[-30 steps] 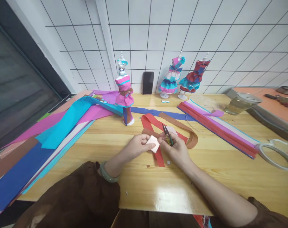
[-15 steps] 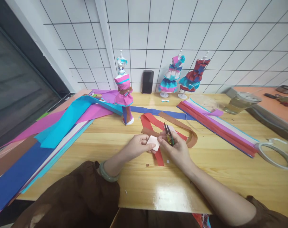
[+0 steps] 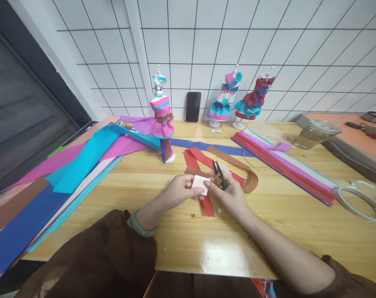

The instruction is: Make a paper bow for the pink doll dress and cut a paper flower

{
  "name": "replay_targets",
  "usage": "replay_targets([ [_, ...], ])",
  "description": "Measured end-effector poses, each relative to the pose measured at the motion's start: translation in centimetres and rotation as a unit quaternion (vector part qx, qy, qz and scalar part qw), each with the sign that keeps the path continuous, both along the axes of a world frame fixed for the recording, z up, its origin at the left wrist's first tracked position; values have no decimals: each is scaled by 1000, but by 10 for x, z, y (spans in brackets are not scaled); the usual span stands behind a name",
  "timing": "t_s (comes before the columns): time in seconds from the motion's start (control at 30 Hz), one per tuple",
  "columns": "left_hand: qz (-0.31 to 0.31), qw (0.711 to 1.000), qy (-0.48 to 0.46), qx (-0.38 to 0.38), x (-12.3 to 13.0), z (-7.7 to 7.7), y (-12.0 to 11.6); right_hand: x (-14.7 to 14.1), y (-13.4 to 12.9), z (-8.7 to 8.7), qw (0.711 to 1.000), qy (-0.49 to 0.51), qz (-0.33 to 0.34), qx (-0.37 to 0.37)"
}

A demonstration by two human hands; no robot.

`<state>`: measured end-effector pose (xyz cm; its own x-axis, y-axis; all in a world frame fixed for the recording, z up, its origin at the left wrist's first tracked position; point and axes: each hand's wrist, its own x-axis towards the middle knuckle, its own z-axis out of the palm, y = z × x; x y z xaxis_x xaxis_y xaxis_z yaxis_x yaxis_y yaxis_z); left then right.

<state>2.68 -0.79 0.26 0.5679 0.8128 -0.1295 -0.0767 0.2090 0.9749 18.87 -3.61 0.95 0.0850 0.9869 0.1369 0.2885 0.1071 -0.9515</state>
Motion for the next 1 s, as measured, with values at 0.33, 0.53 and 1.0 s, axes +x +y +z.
replay_targets([
  [0.33,22,999,-24,16,0,2,0,-1,1,2,1000,1,16,0],
  [0.53,33,999,-6,27,-1,0,2,1,1,0,1000,-17,12,6],
  [1.0,49,998,3,39,0,-4,4,2,3,-2,997,-41,56,27],
])
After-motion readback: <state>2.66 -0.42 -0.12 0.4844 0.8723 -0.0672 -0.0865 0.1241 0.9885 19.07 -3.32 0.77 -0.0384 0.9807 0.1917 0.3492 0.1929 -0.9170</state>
